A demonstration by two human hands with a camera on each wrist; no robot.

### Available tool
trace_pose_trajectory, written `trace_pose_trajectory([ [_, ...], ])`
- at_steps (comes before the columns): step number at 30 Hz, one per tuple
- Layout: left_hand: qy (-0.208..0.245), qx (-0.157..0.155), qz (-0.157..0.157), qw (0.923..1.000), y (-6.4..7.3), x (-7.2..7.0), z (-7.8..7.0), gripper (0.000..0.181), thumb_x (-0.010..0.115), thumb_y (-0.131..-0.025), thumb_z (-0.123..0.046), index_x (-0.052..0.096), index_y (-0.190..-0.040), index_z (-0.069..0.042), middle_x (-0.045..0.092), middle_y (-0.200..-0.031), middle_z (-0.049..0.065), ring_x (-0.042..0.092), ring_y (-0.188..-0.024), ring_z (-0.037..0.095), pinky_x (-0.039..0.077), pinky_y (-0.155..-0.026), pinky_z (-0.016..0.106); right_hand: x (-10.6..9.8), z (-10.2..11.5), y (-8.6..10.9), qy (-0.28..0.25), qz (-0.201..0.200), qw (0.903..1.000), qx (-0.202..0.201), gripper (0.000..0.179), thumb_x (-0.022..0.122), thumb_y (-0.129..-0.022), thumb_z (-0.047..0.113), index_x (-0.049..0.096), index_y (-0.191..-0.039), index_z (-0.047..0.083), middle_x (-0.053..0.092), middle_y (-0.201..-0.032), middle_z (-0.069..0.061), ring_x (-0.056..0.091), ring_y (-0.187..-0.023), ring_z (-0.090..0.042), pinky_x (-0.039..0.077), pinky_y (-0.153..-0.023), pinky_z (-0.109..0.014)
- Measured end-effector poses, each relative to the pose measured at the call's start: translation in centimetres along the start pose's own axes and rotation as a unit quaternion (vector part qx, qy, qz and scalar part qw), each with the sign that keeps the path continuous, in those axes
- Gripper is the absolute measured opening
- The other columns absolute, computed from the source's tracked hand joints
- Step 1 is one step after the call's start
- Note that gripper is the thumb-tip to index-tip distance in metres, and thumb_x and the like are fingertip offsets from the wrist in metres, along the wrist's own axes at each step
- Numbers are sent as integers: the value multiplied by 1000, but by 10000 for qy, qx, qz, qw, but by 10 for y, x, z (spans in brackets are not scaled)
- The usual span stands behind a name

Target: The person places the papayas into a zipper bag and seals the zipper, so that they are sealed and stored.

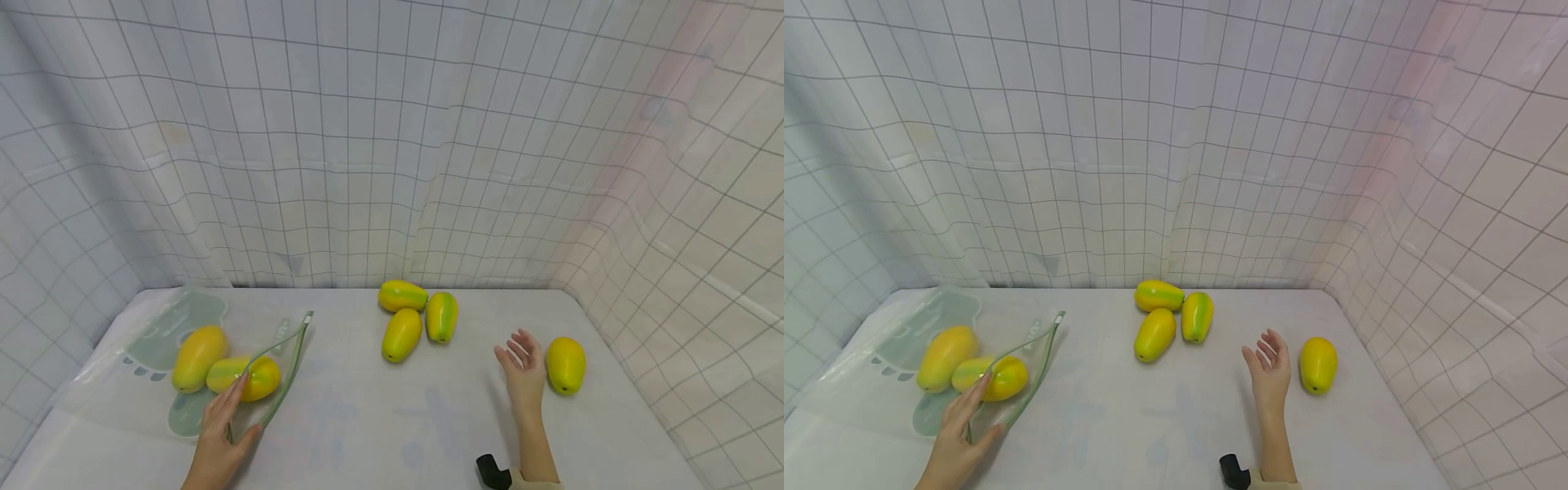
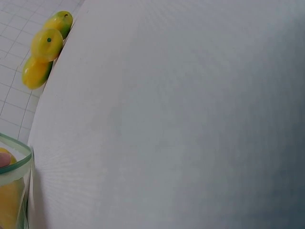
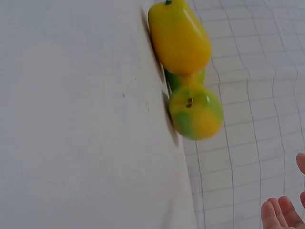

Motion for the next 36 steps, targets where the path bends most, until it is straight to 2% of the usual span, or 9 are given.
trace_pose_trajectory([
  [5,-162,-78,60,9998,0,0,0,86,70,-53,8,41,-133,5,30,-144,-13,23,-129,-2,13,-103,12,-22,0,-3,214,-391,9990,93,59,68,-80,5,39,-131,0,46,-121,-9,46,-110,-20,41,-92,-16],
  [9,-197,-86,82,9997,1,0,0,86,70,-53,7,40,-134,5,30,-145,-13,23,-130,-2,12,-103,12,-37,-1,-5,422,-722,9965,65,57,68,-80,4,40,-129,-1,46,-117,-2,45,-109,-18,39,-97,-22],
  [13,-183,-60,86,9998,0,-1,0,84,70,-55,3,40,-134,5,31,-145,-12,23,-130,-2,13,-103,13,-49,-5,-7,793,-1045,9913,-111,55,68,-79,2,42,-127,-4,48,-117,-7,46,-108,-20,40,-93,-18],
  [17,-185,-48,65,9998,0,-1,0,85,70,-53,7,41,-133,5,31,-145,-11,24,-130,-2,13,-103,13,-59,-9,-9,1133,-1357,9838,-292,55,68,-79,2,44,-128,-3,49,-119,-8,46,-108,-21,39,-93,-16],
  [22,-261,-117,65,9996,1,0,-1,88,71,-51,13,40,-134,5,30,-144,-14,23,-129,-3,12,-103,12,-68,-9,-7,1240,-1702,9773,-224,54,66,-82,6,43,-130,0,47,-122,-10,42,-111,-22,34,-101,-26],
  [27,-281,-166,92,9994,2,0,0,90,72,-51,14,40,-134,5,29,-144,-16,22,-129,-4,11,-103,12,-76,-15,-9,1591,-1729,9720,88,55,64,-84,13,40,-133,1,42,-130,-15,37,-118,-27,28,-106,-32],
  [32,-193,-82,60,9998,1,0,1,87,70,-52,10,40,-134,5,31,-145,-11,23,-130,-2,12,-104,13,-80,-21,-10,1790,-1452,9726,317,59,63,-85,15,36,-135,-1,38,-132,-19,34,-119,-32,26,-105,-43],
  [36,-207,-99,45,9997,1,0,0,87,71,-52,11,41,-133,5,31,-144,-12,23,-130,-2,12,-103,13,-82,-25,-10,1882,-1329,9721,447,62,65,-83,16,36,-135,-2,35,-133,-20,32,-119,-33,27,-102,-46],
])
Point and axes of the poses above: each hand's wrist, its own y-axis away from the middle knuckle, its own x-axis out of the palm, z = x × y, the point moved 1 cm from there along -y, towards the middle knuckle
